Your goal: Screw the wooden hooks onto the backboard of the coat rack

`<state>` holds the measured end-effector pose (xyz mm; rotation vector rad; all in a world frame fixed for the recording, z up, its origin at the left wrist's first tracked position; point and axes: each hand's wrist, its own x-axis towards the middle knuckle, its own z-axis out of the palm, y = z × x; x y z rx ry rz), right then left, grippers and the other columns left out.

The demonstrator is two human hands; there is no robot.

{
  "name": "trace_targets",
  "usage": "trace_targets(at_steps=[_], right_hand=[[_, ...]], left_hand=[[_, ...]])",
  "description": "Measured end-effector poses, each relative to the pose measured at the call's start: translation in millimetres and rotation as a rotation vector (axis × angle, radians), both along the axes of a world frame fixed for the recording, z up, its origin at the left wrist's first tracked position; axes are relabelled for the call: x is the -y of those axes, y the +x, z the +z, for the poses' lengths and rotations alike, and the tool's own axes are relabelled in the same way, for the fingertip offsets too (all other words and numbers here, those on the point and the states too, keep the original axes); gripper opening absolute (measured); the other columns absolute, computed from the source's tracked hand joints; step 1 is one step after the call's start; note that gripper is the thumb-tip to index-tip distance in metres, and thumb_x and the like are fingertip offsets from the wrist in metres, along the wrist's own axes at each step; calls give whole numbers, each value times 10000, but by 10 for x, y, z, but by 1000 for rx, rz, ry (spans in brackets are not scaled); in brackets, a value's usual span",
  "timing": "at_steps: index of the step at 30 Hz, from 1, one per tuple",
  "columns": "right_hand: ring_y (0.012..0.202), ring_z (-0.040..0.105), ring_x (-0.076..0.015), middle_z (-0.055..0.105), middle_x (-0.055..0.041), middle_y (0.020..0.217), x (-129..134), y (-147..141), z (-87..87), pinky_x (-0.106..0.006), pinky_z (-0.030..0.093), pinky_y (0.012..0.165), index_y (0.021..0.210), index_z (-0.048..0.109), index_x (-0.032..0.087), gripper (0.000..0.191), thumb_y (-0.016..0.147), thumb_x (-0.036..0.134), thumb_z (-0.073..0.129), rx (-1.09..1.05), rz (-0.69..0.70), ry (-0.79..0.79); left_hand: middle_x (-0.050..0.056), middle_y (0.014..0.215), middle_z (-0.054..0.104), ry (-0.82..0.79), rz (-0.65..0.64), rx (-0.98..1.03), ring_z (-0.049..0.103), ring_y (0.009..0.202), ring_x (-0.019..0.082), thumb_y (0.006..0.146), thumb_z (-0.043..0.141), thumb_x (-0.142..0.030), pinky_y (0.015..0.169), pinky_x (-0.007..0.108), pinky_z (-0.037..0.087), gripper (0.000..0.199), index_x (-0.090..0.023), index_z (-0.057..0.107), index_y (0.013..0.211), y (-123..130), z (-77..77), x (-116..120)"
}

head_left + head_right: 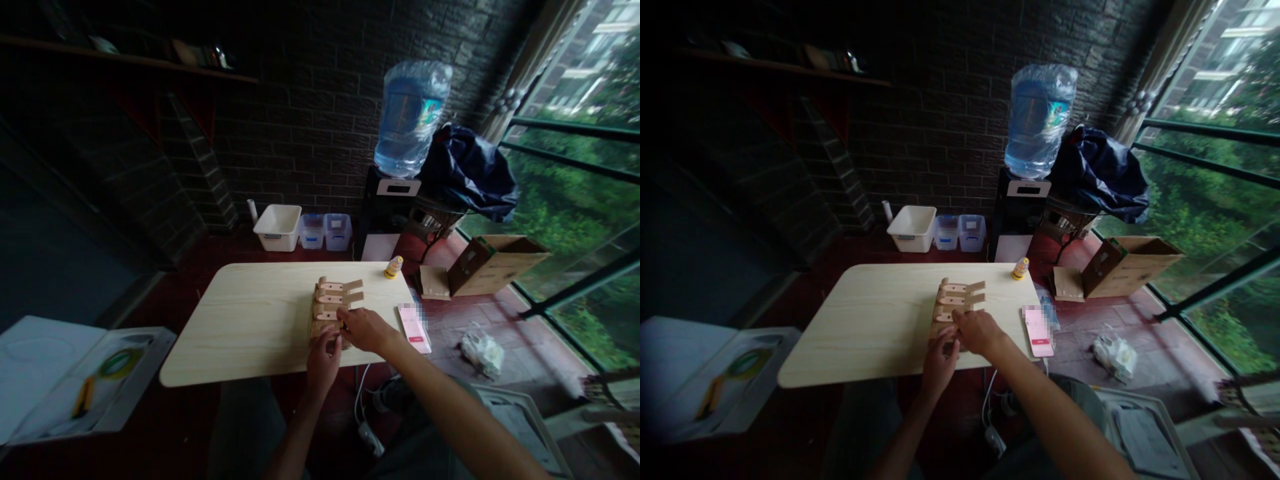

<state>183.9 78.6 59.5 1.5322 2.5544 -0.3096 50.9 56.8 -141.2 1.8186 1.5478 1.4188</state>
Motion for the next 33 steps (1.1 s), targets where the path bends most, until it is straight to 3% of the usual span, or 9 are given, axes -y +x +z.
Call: trace_targets(at_steps=[8, 16, 23, 33], right_hand=[[1058, 700, -296, 710, -178, 1153, -2, -63, -21, -362, 553, 816, 1223, 570, 167, 267, 979, 215, 470, 35, 33, 16], [1030, 715, -287, 734, -181, 1090, -130, -30, -129, -348, 544, 813, 1216, 551, 134, 278, 995, 288, 484, 5, 19, -23], [1016, 718, -314, 733, -191, 1088, -138, 5, -61, -362, 535, 788, 1217, 572, 155, 376, 990, 446, 498, 44, -17, -47], [1023, 717, -283, 720, -160, 1115, -106, -83, -19, -357, 542, 828, 1219, 555, 163, 257, 1018, 277, 442, 84, 37, -7]], left_hand=[[102, 1197, 697, 3, 3, 14, 675, 1099, 240, 903, 557, -272, 870, 405, 612, 201, -228, 661, 1070, 14, -18, -2], [94, 1245, 680, -62, -18, 52, 668, 1114, 232, 914, 557, -310, 863, 383, 611, 241, -245, 638, 1131, 14, -72, 5], [75, 1224, 698, -53, 15, 4, 667, 1115, 246, 913, 575, -322, 885, 402, 601, 227, -256, 660, 1113, 9, -40, 12], [91, 1235, 686, -19, -8, 38, 654, 1144, 229, 929, 563, -314, 904, 385, 595, 210, -233, 652, 1100, 15, -30, 11]])
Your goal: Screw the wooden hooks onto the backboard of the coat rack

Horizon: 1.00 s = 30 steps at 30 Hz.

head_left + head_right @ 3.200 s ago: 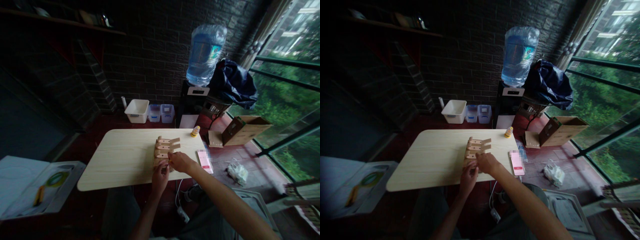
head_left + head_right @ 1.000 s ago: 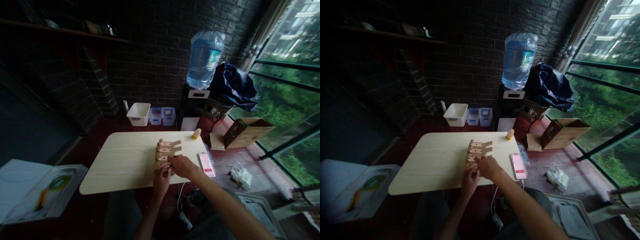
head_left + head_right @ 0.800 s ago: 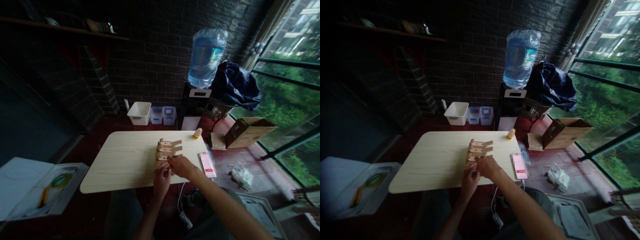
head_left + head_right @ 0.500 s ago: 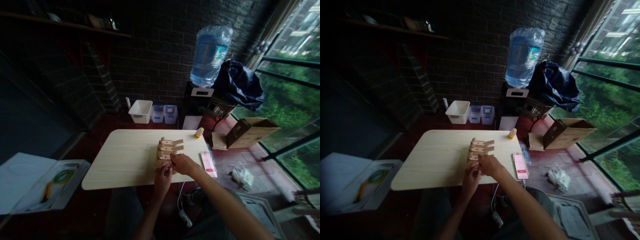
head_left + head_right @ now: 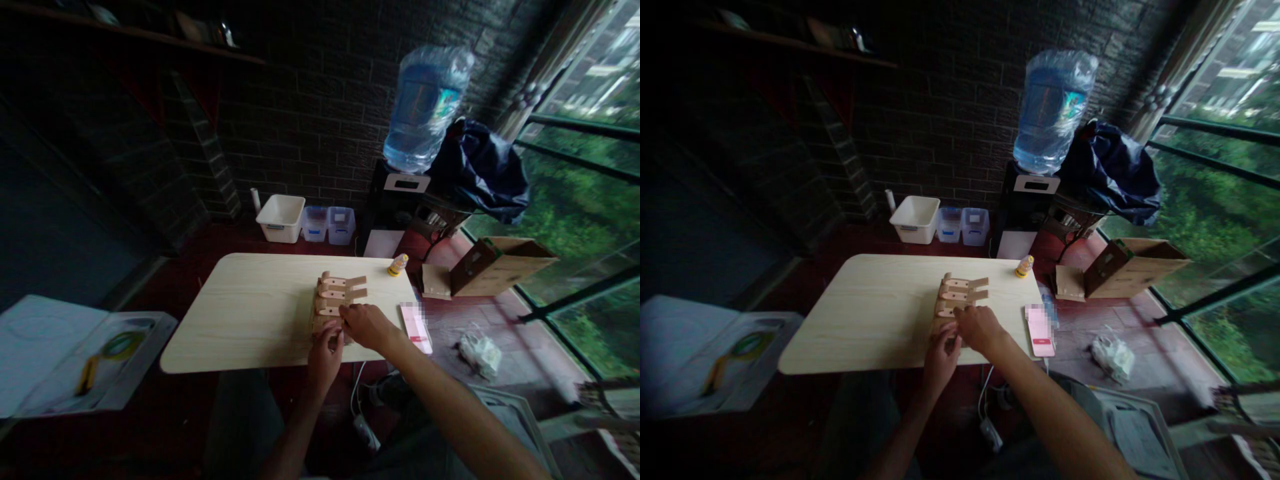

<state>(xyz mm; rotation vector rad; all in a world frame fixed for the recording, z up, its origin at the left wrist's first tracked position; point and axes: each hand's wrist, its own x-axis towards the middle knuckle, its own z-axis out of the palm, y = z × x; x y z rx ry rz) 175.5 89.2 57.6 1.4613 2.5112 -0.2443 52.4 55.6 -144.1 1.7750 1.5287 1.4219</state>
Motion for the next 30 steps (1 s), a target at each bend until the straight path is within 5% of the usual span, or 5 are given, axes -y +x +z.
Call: trace_targets(at_steps=[12, 23, 30], right_hand=[[1007, 702, -254, 673, -156, 1154, -24, 44, -183, -349, 573, 787, 1247, 529, 173, 295, 965, 131, 453, -30, 41, 27], [1061, 695, -274, 697, -144, 1165, -19, 51, -99, -349, 536, 846, 1256, 521, 182, 287, 1016, 331, 467, -50, -19, 34], [1053, 706, -274, 718, -163, 1133, -31, 61, -122, -344, 530, 840, 1249, 533, 158, 273, 1009, 272, 469, -7, -73, -11]], left_hand=[[77, 1240, 687, 0, 6, -37, 644, 1175, 232, 928, 584, -304, 971, 413, 573, 184, -248, 655, 1088, 5, -14, -11], [78, 1215, 695, 14, 11, -43, 652, 1142, 225, 933, 577, -297, 900, 376, 595, 183, -245, 657, 1089, -2, 60, 7], [75, 1200, 703, 5, 32, -46, 666, 1113, 221, 927, 589, -302, 871, 366, 605, 153, -244, 668, 1045, 10, 11, 1]])
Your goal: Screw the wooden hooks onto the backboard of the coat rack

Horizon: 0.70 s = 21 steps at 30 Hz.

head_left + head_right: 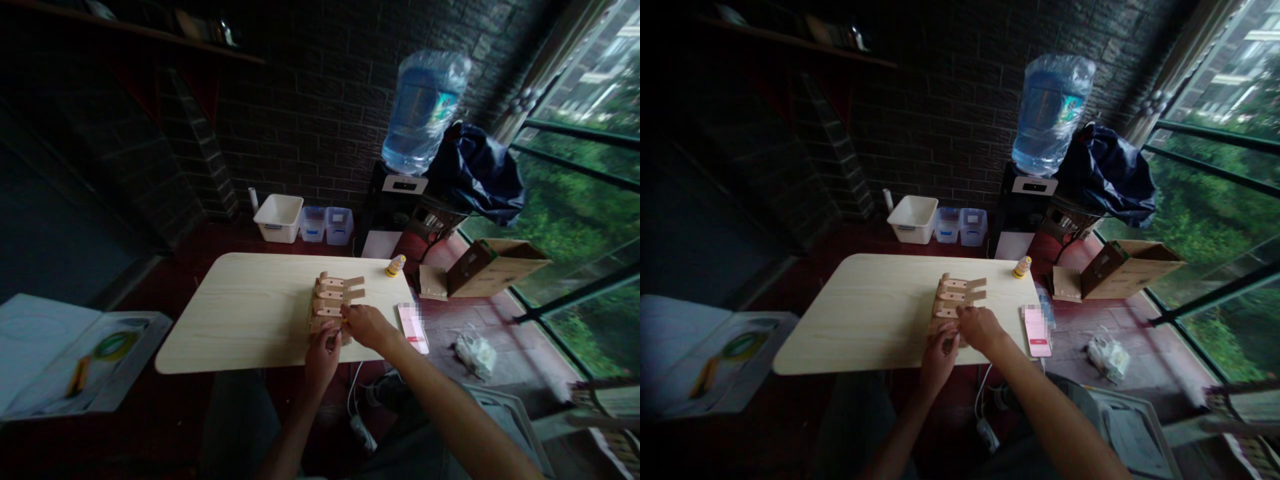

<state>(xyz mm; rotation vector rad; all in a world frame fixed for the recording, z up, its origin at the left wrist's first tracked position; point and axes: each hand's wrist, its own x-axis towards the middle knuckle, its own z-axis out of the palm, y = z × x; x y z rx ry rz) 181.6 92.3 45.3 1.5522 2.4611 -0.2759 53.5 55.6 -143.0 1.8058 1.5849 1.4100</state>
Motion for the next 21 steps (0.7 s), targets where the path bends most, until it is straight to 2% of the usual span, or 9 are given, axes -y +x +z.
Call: trace_targets(at_steps=[6, 13, 17, 21], right_hand=[[1028, 714, -287, 730, -176, 1087, 34, -16, -20, -352, 534, 817, 1238, 546, 155, 279, 1010, 285, 453, 10, -18, 21], [1032, 713, -277, 725, -158, 1117, 57, -2, 113, -354, 537, 821, 1282, 502, 177, 297, 1009, 276, 442, -1, 26, 24], [993, 722, -280, 725, -162, 1087, 58, -14, 147, -355, 550, 791, 1227, 523, 161, 254, 1024, 267, 413, 0, 50, 52], [986, 716, -276, 701, -160, 1119, 61, -6, 62, -362, 565, 777, 1223, 508, 159, 234, 1017, 238, 430, -9, 71, 67]], left_hand=[[78, 1217, 698, -3, 3, 3, 677, 1094, 219, 924, 580, -291, 822, 349, 621, 166, -245, 662, 1061, 0, 21, 9], [87, 1217, 695, -5, -37, 3, 678, 1094, 218, 923, 573, -290, 813, 344, 629, 171, -232, 664, 1056, -24, 78, 17], [100, 1270, 668, -15, -69, 33, 650, 1148, 228, 931, 570, -296, 811, 344, 630, 193, -227, 654, 1090, -31, 36, 14], [92, 1287, 653, -47, -96, 73, 665, 1115, 222, 944, 555, -305, 765, 336, 638, 194, -243, 654, 1099, -32, -44, 2]])
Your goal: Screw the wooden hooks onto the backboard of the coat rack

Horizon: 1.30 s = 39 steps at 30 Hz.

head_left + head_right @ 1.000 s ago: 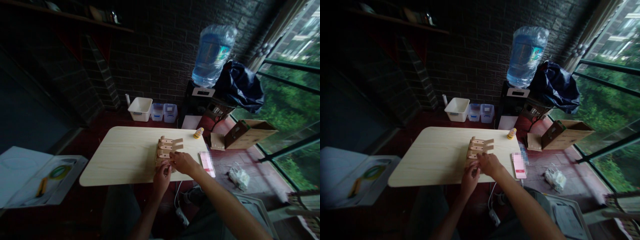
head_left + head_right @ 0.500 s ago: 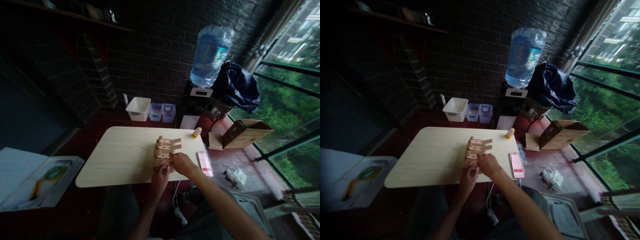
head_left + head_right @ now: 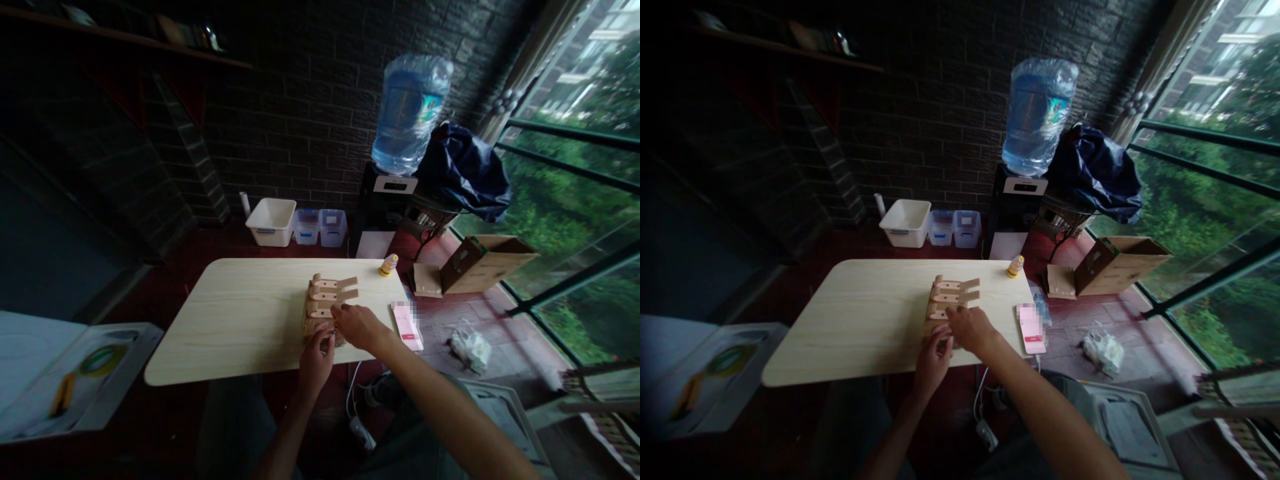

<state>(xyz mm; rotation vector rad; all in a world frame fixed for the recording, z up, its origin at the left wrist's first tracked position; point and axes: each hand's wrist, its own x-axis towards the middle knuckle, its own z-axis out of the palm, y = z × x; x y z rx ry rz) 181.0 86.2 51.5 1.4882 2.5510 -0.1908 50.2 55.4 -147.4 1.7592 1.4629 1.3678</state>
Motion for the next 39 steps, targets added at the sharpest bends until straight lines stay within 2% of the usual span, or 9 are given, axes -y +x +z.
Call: trace_targets(at_steps=[3, 8, 13, 17, 22, 26, 32, 36, 39], right_hand=[[971, 709, -260, 669, -160, 1155, 8, 21, -82, -363, 577, 757, 1240, 489, 166, 249, 1000, 197, 433, -12, 22, 22], [944, 703, -246, 649, -161, 1165, 20, 19, -146, -352, 582, 737, 1220, 490, 154, 267, 954, 143, 468, -44, 49, 39], [946, 709, -266, 683, -160, 1101, 25, 3, -113, -355, 573, 754, 1209, 494, 149, 230, 991, 211, 455, -37, -33, 37], [1003, 705, -265, 687, -156, 1129, 46, 29, -45, -351, 559, 804, 1230, 485, 161, 239, 1008, 239, 442, -56, -10, 19], [1019, 706, -265, 692, -150, 1121, 71, 52, 4, -346, 558, 802, 1223, 491, 179, 230, 1002, 197, 430, -29, 16, 15], [1000, 711, -257, 683, -156, 1139, 63, 32, -45, -332, 567, 765, 1217, 494, 181, 258, 963, 150, 465, -33, 14, 9], [989, 716, -274, 696, -176, 1112, 27, -5, -131, -340, 566, 758, 1249, 468, 154, 273, 985, 224, 472, -33, -28, -12], [988, 717, -267, 698, -165, 1129, 41, 18, -96, -327, 556, 761, 1238, 473, 165, 261, 988, 240, 470, -58, -41, -10], [1011, 713, -272, 711, -149, 1119, 44, 57, -38, -333, 547, 784, 1246, 478, 179, 258, 997, 237, 446, -56, -23, -30]], left_hand=[[87, 1284, 651, -7, 0, -3, 669, 1103, 223, 939, 566, -310, 725, 324, 639, 198, -251, 654, 1106, -4, -23, -6], [87, 1267, 658, 42, 14, -42, 648, 1145, 224, 947, 561, -295, 849, 368, 627, 190, -245, 645, 1110, -4, -7, -9], [88, 1273, 656, 20, 12, -29, 645, 1152, 231, 952, 548, -310, 785, 351, 637, 185, -244, 648, 1093, 5, -8, -11], [96, 1272, 656, 28, 12, -19, 663, 1113, 235, 942, 550, -315, 712, 335, 639, 192, -245, 649, 1090, 3, -15, -17], [100, 1254, 662, 33, 21, -43, 665, 1110, 242, 936, 557, -315, 787, 375, 634, 199, -243, 642, 1100, -1, -34, -25], [93, 1288, 648, 19, 21, -42, 636, 1180, 236, 946, 549, -314, 820, 359, 626, 195, -246, 636, 1107, 5, -34, -21], [86, 1282, 656, 33, 30, -75, 645, 1164, 229, 943, 549, -299, 854, 362, 618, 185, -248, 640, 1096, 20, 31, -5], [87, 1268, 667, 45, 54, -73, 667, 1119, 222, 938, 554, -288, 813, 345, 626, 185, -244, 647, 1091, 27, 66, -1], [89, 1240, 681, 61, 64, -77, 674, 1105, 227, 930, 566, -295, 837, 368, 626, 178, -242, 656, 1074, 28, 61, -1]])
